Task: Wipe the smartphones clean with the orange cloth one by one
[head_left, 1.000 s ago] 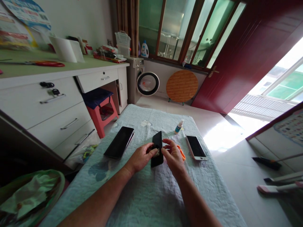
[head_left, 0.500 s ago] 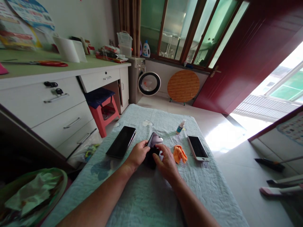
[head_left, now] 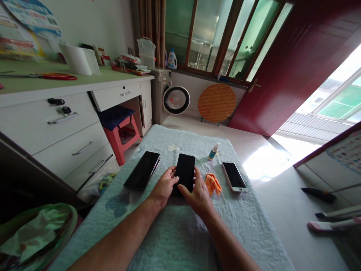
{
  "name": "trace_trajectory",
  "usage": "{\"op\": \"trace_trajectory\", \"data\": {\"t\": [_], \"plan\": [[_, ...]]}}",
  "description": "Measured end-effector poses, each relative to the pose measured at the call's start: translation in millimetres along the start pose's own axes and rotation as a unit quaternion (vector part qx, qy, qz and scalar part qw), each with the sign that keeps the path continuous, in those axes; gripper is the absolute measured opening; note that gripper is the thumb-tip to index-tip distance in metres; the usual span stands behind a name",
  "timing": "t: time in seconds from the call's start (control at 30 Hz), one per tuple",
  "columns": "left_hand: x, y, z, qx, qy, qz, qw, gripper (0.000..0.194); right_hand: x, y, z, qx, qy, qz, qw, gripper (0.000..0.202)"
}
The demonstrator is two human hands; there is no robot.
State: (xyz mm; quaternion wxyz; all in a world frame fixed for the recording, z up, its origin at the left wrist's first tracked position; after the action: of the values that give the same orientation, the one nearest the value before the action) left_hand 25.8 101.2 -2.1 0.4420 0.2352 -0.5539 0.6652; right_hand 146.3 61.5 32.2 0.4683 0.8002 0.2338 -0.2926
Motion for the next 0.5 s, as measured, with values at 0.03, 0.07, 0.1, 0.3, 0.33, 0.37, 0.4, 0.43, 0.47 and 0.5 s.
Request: {"op": "trace_trajectory", "data": {"t": [0.03,0.07,0.1,0.3,0.33,0.37,0.4,0.43,0.47,0.5], "plan": [[-3,-2.6,1,-0.013,0.010,0.011,1.000,0.047,0,-1,0,-0.010,-0.001,0.001,1.000,0.079],[-5,-5.6,2,-0.028,0.020,0.017,0.999,0.048,0,-3,0,-0.023,-0.002,0.002,1.000,0.082],[-8,-8.4,3,-0.043,0.028,0.017,0.999,0.047,0,-5,0,-0.035,-0.002,0.002,0.999,0.084],[-14,-17.0,11,-0.083,0.045,-0.004,0.996,0.039,-2,-9,2,-0.061,0.013,0.030,0.998,0.088],[-14,-17.4,11,-0.083,0.047,-0.004,0.995,0.039,-3,-9,2,-0.061,0.015,0.040,0.997,0.088],[-14,-17.6,11,-0.083,0.047,-0.003,0.995,0.038,-3,-9,2,-0.061,0.016,0.051,0.997,0.088],[-13,-17.7,11,-0.082,0.047,-0.002,0.996,0.039,-3,-8,2,-0.060,0.015,0.063,0.996,0.089],[-13,-17.6,11,-0.080,0.046,0.000,0.996,0.039,-3,-7,2,-0.059,0.010,0.076,0.995,0.090],[-12,-17.5,11,-0.077,0.044,0.002,0.996,0.039,-2,-6,2,-0.057,0.004,0.090,0.994,0.091],[-11,-17.4,10,-0.075,0.042,0.003,0.996,0.040,-2,-4,2,-0.055,-0.002,0.101,0.993,0.093]]}}
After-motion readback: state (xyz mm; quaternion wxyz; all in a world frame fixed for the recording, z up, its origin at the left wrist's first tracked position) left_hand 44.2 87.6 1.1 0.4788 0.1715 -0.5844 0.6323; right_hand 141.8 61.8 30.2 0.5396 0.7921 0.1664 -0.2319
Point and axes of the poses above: each hand's wrist, its own z-axis away from the middle knuckle, its own y-axis out of the back of the hand, x = y × z, the point moved 9 cm from there along -z, towards the middle knuckle, and after that the axes turned 7 degrees about x, right-handed, at the moved point
